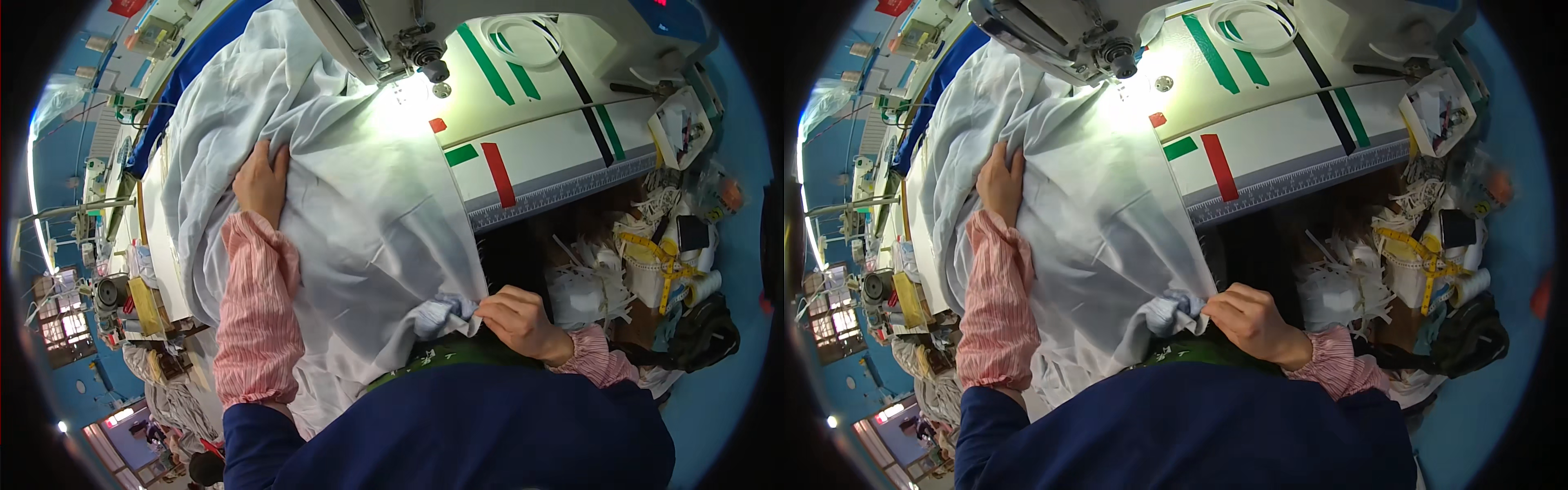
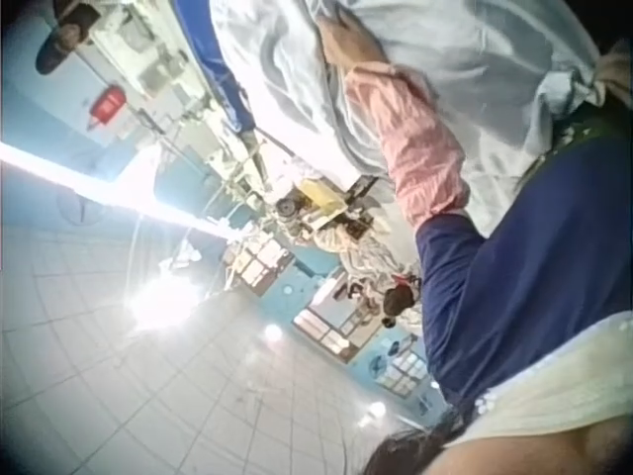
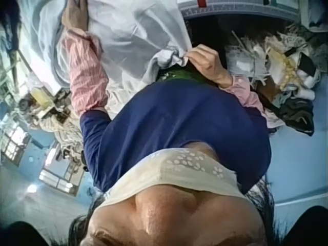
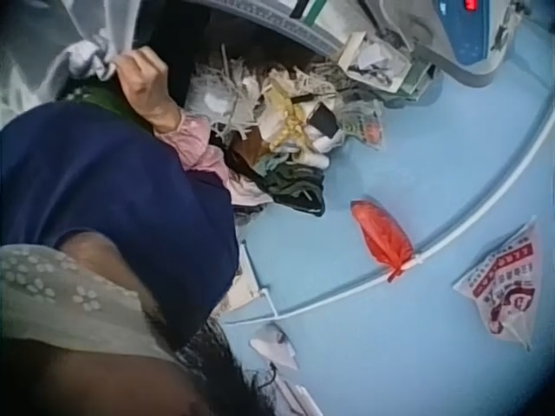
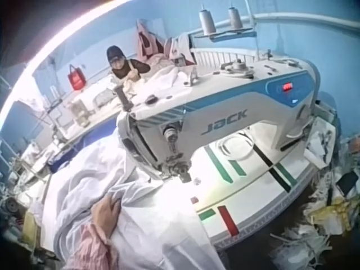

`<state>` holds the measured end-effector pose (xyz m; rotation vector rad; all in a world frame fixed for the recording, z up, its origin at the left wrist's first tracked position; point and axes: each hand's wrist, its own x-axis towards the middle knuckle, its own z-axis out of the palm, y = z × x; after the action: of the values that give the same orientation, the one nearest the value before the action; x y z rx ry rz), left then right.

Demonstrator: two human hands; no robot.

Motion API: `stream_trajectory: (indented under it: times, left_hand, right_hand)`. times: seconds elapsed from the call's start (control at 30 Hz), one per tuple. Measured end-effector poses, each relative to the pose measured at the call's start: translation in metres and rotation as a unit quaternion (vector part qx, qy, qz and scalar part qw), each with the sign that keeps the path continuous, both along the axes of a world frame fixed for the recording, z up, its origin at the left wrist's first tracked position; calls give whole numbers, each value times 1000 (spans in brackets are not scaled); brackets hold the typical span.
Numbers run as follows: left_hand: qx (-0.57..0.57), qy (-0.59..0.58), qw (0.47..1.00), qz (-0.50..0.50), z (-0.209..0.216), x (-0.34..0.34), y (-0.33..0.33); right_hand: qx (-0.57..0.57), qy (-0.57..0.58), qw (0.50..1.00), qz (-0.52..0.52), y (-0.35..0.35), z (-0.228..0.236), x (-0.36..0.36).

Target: Sewing pieces of white fabric together using an industrial sewing machine in a factory environment.

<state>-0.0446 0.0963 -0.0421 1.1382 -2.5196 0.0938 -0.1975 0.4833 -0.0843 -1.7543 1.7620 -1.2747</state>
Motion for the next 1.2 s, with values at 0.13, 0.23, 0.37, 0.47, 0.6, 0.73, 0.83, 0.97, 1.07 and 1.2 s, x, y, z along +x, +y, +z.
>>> stream_trajectory:
  times: [0.13, 0.23, 0.37, 0.47, 0.6, 0.73, 0.83, 0.97, 1.07, 1.2]
  left_hand:
    - [-13, -14, 1000, -11, -5, -5, -29]
    - [-23, -14, 999, -22, -5, -11, -50]
    - [-3, -14, 1000, -18, -7, -19, -79]
    - [-9, -13, 1000, -27, -8, -29, -101]
    - [-30, -2, 998, -53, -13, -38, -129]
    - [-31, -34, 996, -74, -24, -60, -166]
    - [-126, -55, 979, -154, -19, -12, -238]
    - [-22, -10, 995, -95, -23, -81, -212]
    - [-40, -14, 995, -91, -14, -86, -228]
    - [-57, -15, 994, -97, -16, -90, -262]
  right_hand:
    - [-21, 8, 1000, -6, -17, 2, -10]
    - [-34, 15, 999, -8, -30, 5, -17]
    - [-45, 17, 999, -10, -47, 11, -25]
    - [-53, 23, 998, -15, -62, 14, -35]
    - [-61, 38, 997, -20, -81, 23, -43]
    - [-61, 90, 994, -19, -100, 32, -59]
    - [-80, 81, 993, 8, -118, 45, -56]
    - [-28, 111, 993, -16, -141, 38, -77]
    - [-36, 108, 993, -17, -158, 45, -83]
    - [-32, 113, 993, 0, -181, 46, -95]
